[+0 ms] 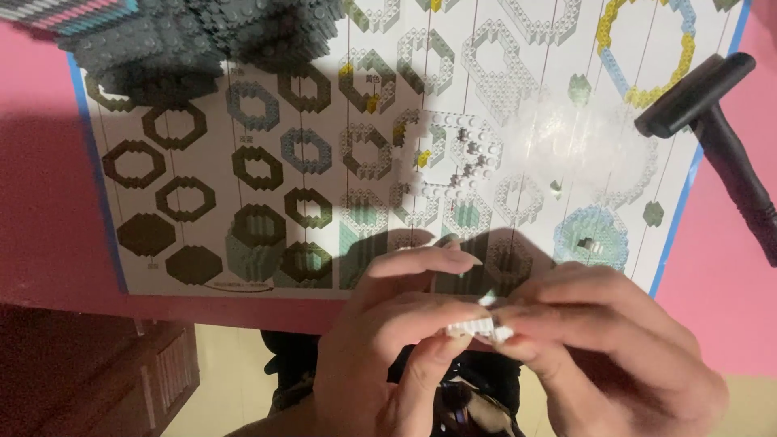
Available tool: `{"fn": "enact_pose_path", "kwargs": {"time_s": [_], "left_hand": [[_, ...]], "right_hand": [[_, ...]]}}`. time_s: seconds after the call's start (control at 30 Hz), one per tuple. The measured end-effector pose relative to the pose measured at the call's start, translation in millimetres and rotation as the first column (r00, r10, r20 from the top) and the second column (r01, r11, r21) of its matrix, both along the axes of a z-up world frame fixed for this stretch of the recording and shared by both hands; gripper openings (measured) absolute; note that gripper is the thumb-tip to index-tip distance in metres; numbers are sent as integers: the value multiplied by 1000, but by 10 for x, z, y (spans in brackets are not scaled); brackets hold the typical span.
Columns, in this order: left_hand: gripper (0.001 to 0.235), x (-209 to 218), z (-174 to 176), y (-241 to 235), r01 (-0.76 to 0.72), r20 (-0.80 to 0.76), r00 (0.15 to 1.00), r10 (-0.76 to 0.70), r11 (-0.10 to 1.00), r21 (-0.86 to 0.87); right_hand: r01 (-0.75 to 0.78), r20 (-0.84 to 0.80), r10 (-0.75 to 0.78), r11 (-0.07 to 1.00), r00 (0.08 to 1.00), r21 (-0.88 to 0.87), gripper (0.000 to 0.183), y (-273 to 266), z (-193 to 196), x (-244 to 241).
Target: The person assembles small white plastic bricks into a circular structure by hand, following a printed instruction sheet. They occasionally reach into plastic bags to retrieve more bricks.
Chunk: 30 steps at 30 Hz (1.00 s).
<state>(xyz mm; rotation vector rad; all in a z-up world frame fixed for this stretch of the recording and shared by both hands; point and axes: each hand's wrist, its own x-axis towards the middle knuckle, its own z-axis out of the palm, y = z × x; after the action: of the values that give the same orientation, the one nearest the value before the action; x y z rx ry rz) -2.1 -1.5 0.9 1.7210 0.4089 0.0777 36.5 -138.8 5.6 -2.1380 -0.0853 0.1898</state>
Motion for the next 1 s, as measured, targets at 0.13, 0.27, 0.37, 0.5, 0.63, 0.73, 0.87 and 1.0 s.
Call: {"fn": "enact_pose_path", "kwargs": {"time_s": [0.13,0.27,0.37,0.5,0.63,0.73,0.87,1.0], "left_hand": [[22,-38,-173,-20,12,176,984,-13,1000,11],[27,-50,-174,-90,-31,231,973,25,999,21],[30,-13,-31,-73,-74,56,996,75,997,-8],[33,81,74,-33,-42,-41,998,37,990,-137],[22,105,114,-35,-95,-15,995,94,968,-233],[26,66,42,5,-60,-45,998,49,963,-264],[27,77,74,30,-69,-67,997,50,941,-332],[23,53,60,43,-57,-81,996,33,945,-322]], "right_hand": [[-138,129,140,990,982,-26,9,-58,-22,0],[-140,148,141,990,979,-18,8,-81,-32,-15],[-181,78,184,983,980,-38,9,-85,7,34],[-83,-76,87,995,993,57,8,-153,-93,33],[-62,-85,73,990,994,123,14,-143,-136,32],[-30,-127,43,994,991,105,10,-116,-101,32],[-70,-133,82,993,988,95,12,-125,-85,53],[-46,-143,62,993,988,107,13,-117,-89,56]]}}
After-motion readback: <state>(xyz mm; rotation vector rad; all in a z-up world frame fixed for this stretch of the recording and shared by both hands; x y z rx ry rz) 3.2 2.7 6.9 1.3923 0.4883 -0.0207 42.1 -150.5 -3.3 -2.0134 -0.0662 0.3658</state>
